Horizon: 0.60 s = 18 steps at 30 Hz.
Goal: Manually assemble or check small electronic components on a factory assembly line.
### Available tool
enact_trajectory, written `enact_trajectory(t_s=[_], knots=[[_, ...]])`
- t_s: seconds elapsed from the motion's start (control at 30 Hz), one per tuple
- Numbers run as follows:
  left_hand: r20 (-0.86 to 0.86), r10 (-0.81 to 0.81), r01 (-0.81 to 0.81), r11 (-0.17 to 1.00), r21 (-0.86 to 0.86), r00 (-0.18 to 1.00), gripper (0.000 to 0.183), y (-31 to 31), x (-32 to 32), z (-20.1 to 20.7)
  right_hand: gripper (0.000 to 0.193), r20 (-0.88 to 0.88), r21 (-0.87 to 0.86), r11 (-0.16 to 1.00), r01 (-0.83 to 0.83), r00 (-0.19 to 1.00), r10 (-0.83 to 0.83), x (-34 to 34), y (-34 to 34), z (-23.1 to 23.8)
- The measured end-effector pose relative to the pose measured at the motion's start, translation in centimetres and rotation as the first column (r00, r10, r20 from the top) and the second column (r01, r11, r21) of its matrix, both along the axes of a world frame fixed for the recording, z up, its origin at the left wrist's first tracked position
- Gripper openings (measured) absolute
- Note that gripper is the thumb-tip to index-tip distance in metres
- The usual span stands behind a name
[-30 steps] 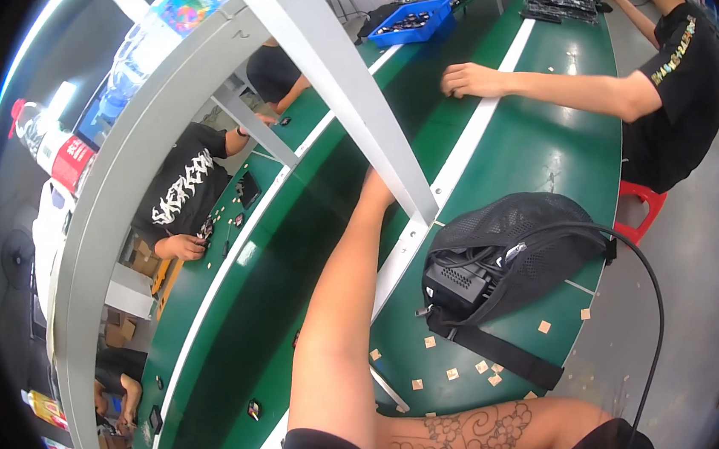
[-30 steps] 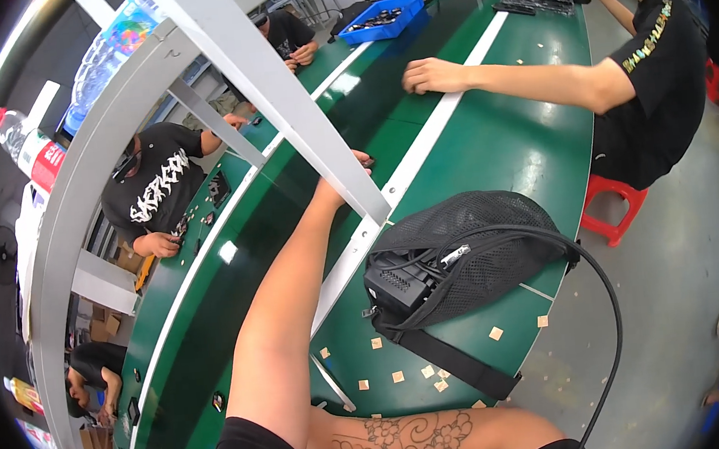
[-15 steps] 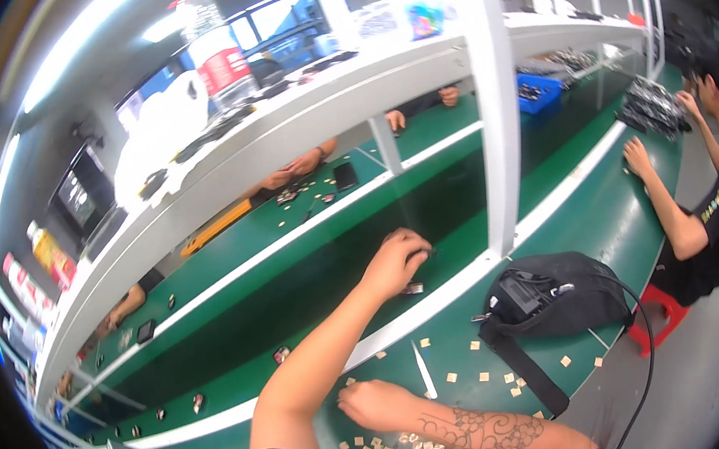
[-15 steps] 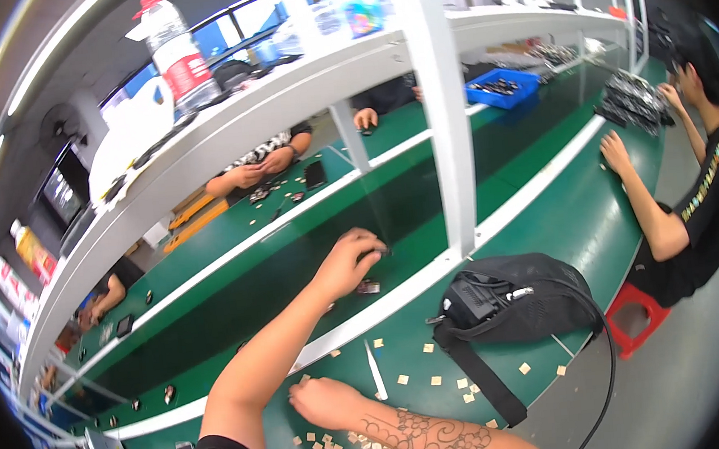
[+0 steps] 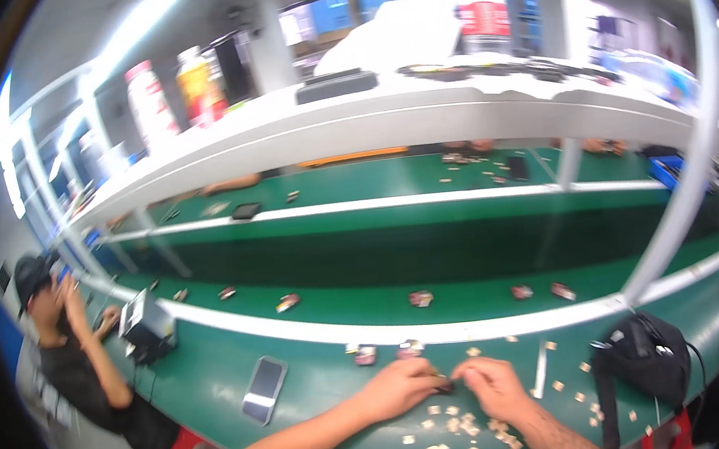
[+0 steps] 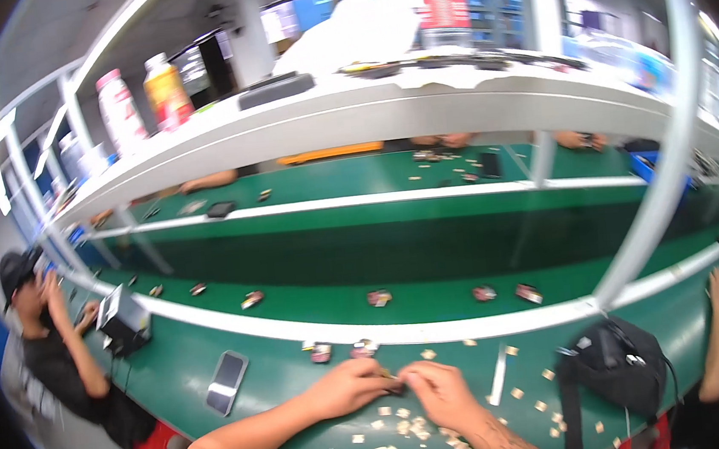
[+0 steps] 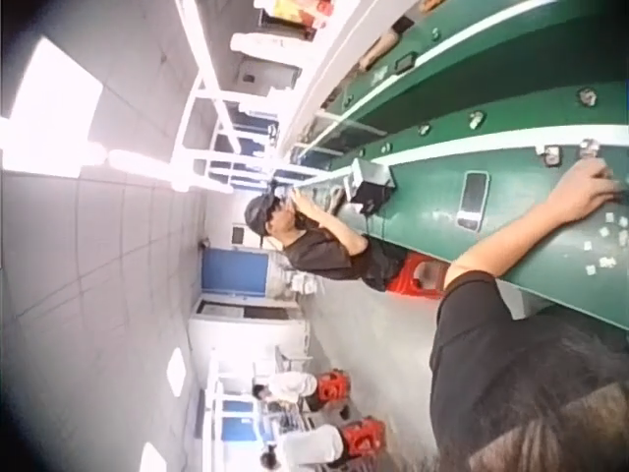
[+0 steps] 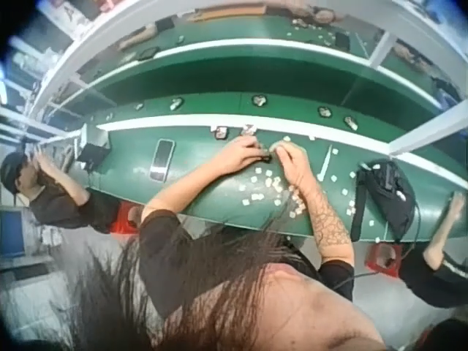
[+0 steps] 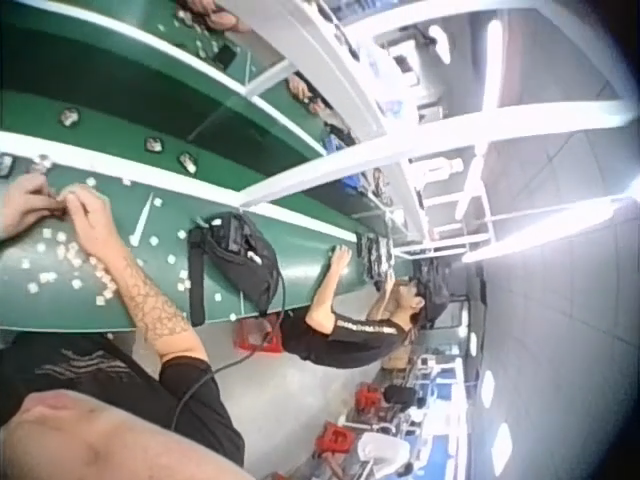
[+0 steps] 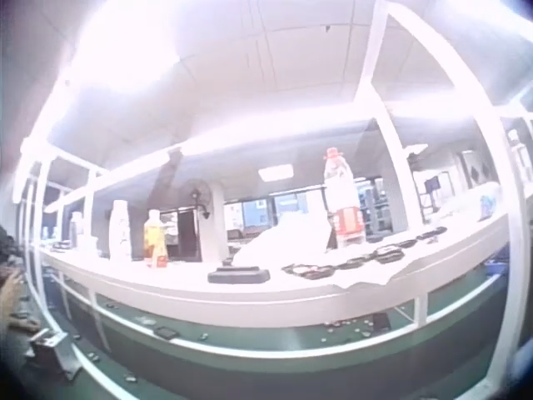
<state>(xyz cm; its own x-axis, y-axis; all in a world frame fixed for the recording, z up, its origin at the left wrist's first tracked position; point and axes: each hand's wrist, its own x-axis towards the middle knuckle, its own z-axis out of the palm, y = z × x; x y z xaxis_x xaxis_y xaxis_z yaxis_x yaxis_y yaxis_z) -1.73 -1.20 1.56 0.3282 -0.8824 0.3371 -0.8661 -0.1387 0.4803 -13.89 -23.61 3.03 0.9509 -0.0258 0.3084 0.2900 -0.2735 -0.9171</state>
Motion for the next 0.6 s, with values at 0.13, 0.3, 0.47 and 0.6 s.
enact_trajectory(t_s=[0.13, 0.3, 0.47, 0.6], knots=[[-0.072, -0.074, 0.076, 0.996, 0.035, 0.995, 0.035, 0.8, -0.2, -0.3, 0.020, 0.026, -0.137, 0.989, 0.062, 0.998, -0.059, -0.2, 0.3, 0.1], [-0.171, -0.099, 0.089, 0.994, -0.065, 0.980, 0.053, 1.8, 0.9, -1.0, 0.027, -0.004, -0.235, 0.967, 0.096, 0.995, -0.100, 0.7, 0.4, 0.8], [-0.166, 0.183, -0.178, 0.983, 0.050, 0.969, 0.062, 1.1, -1.9, 0.8, 0.034, -0.074, -0.251, 0.964, 0.084, 0.992, -0.106, 1.4, 0.2, 0.4], [-0.005, 0.186, -0.184, 0.977, 0.110, 0.983, 0.070, -0.2, -2.5, 0.1, 0.033, -0.114, -0.319, 0.946, 0.048, 0.990, -0.088, 1.0, -0.6, 0.9]])
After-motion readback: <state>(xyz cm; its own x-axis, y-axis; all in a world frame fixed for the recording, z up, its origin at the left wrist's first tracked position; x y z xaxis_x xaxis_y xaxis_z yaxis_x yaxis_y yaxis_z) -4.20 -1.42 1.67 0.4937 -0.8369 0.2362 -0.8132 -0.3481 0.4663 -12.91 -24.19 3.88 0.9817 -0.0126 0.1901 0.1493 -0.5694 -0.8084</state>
